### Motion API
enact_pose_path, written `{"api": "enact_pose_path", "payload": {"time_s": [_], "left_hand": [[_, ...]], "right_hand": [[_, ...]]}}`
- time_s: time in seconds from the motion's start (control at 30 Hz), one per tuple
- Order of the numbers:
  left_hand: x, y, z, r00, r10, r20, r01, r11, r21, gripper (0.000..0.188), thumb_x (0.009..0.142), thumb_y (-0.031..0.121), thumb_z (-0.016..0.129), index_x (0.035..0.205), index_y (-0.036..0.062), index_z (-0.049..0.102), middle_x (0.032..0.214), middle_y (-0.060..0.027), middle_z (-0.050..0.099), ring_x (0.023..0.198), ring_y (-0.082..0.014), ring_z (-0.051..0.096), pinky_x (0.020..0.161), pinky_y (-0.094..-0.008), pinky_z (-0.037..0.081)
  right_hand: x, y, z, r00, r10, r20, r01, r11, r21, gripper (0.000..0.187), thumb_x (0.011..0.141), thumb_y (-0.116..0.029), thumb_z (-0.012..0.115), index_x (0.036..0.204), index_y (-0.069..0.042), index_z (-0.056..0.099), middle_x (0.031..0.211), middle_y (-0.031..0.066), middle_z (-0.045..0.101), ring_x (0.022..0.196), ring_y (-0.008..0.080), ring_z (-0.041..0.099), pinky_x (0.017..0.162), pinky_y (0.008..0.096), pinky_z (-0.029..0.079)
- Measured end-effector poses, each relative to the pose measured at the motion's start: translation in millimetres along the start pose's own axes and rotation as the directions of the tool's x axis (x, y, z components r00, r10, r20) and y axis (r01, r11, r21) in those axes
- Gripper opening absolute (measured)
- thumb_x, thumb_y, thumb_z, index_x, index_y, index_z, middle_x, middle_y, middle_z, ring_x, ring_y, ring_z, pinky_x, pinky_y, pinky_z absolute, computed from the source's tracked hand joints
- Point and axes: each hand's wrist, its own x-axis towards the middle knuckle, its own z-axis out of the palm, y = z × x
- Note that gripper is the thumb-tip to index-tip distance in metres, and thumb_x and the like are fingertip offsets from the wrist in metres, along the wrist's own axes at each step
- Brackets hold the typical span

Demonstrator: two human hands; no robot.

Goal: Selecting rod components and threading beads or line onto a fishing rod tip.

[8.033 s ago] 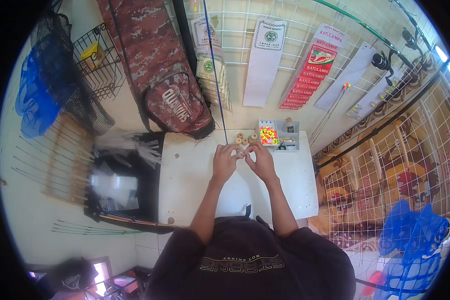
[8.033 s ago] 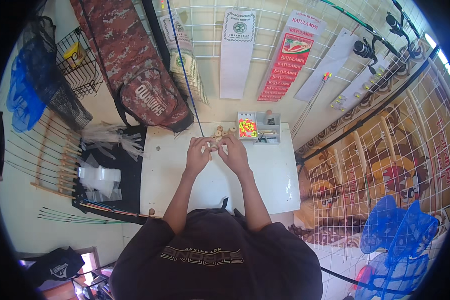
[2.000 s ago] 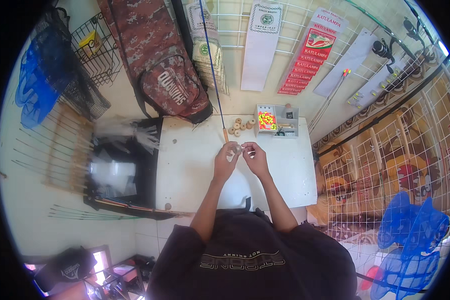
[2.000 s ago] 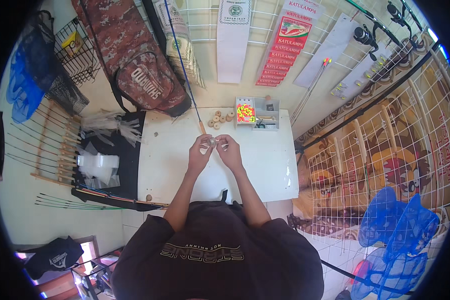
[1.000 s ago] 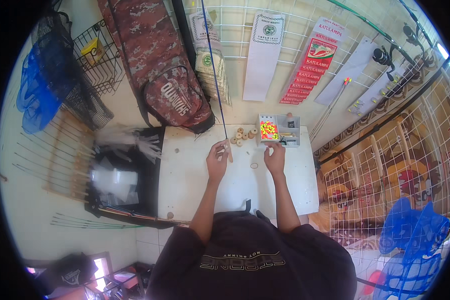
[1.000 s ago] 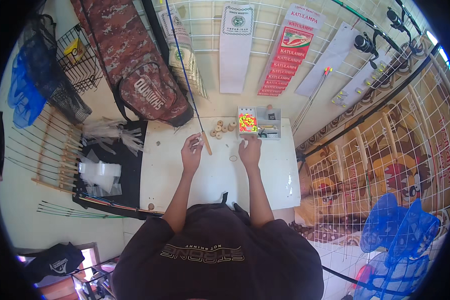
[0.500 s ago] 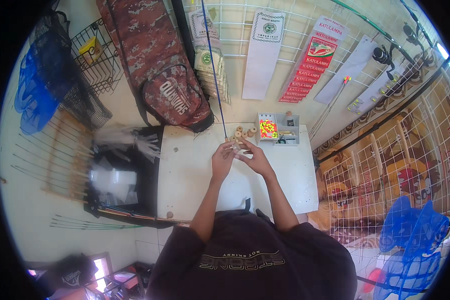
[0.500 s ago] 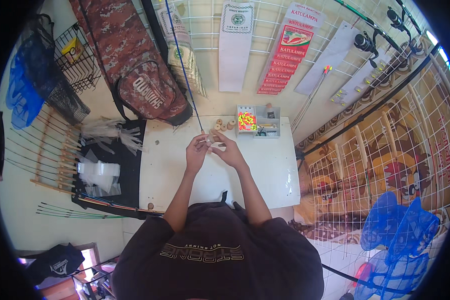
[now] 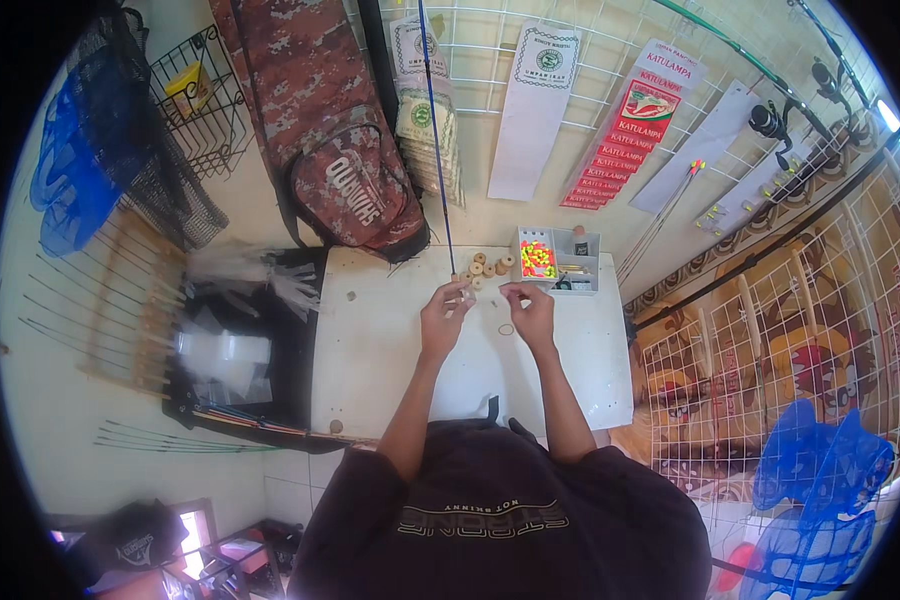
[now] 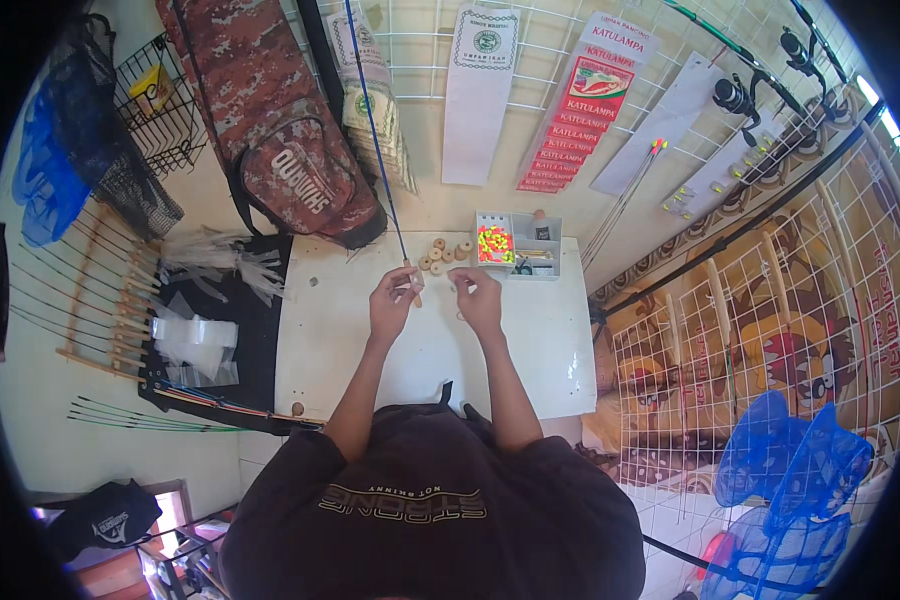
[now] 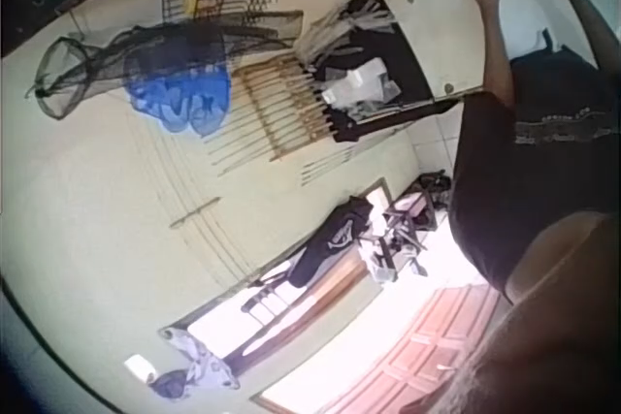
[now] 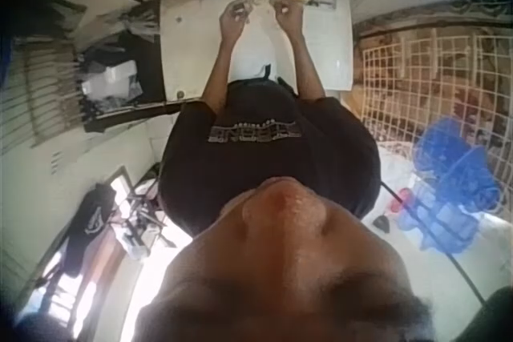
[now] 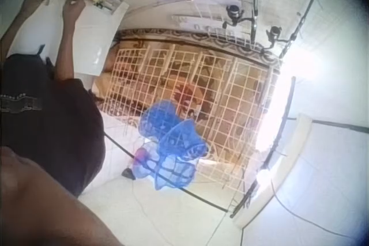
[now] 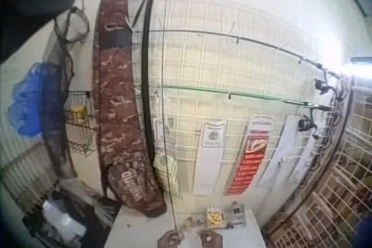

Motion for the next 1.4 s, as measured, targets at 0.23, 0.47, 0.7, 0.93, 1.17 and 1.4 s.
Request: {"api": "enact_pose_path", "payload": {"time_s": [0.23,0.47,0.7,0.93,1.17,1.4], "left_hand": [[4,-11,-17,0.983,0.071,-0.169,-0.090,0.990,-0.107,0.031,0.087,-0.001,0.060,0.117,-0.0010,0.054,0.112,-0.0091,0.060,0.102,-0.0151,0.057,0.086,-0.0276,0.048],[2,-6,-6,0.998,0.047,-0.047,-0.050,0.997,-0.065,0.034,0.085,-0.001,0.063,0.117,0.0003,0.054,0.115,-0.0097,0.059,0.103,-0.0158,0.057,0.087,-0.0285,0.049],[2,-3,-5,0.989,0.141,0.036,-0.141,0.990,-0.010,0.037,0.083,-0.004,0.061,0.118,0.0015,0.052,0.118,-0.0085,0.060,0.101,-0.0175,0.060,0.088,-0.0297,0.048],[0,3,-4,0.953,0.300,-0.046,-0.266,0.899,0.348,0.035,0.080,0.002,0.065,0.113,0.0095,0.059,0.109,-0.0077,0.066,0.101,-0.0186,0.062,0.080,-0.0320,0.046],[1,4,-6,0.963,0.256,-0.084,-0.224,0.935,0.273,0.035,0.078,0.004,0.070,0.111,0.0063,0.060,0.111,-0.0084,0.066,0.100,-0.0162,0.063,0.079,-0.0299,0.048],[1,4,-12,0.974,0.192,-0.119,-0.188,0.981,0.045,0.034,0.081,-0.002,0.066,0.114,0.0015,0.058,0.113,-0.0089,0.063,0.100,-0.0152,0.060,0.079,-0.0269,0.048]], "right_hand": [[3,27,-22,0.956,0.089,-0.280,-0.137,0.978,-0.158,0.014,0.078,0.004,0.059,0.085,0.000,0.070,0.081,0.0140,0.069,0.071,0.0247,0.067,0.065,0.0325,0.053],[5,1,-6,0.944,-0.222,0.244,0.271,0.943,-0.194,0.070,0.076,-0.007,0.067,0.139,-0.011,0.038,0.140,0.0135,0.039,0.128,0.0344,0.032,0.109,0.0415,0.028],[9,-27,12,0.878,0.027,0.478,-0.075,0.994,0.082,0.071,0.078,-0.032,0.074,0.137,-0.011,0.043,0.116,0.0124,0.060,0.111,0.0286,0.052,0.096,0.0410,0.042],[3,-34,23,0.958,0.110,0.265,-0.113,0.994,-0.002,0.053,0.074,-0.027,0.077,0.115,0.000,0.057,0.089,0.0135,0.068,0.085,0.0216,0.066,0.076,0.0315,0.051],[1,-27,27,0.989,0.088,0.122,-0.089,0.996,0.005,0.019,0.081,-0.009,0.067,0.098,-0.001,0.069,0.082,0.0136,0.070,0.072,0.0179,0.068,0.068,0.0285,0.052],[7,-9,15,0.996,0.037,-0.080,-0.039,0.999,-0.027,0.012,0.078,-0.006,0.063,0.088,0.000,0.067,0.076,0.0115,0.068,0.071,0.0198,0.068,0.067,0.0292,0.052]]}}
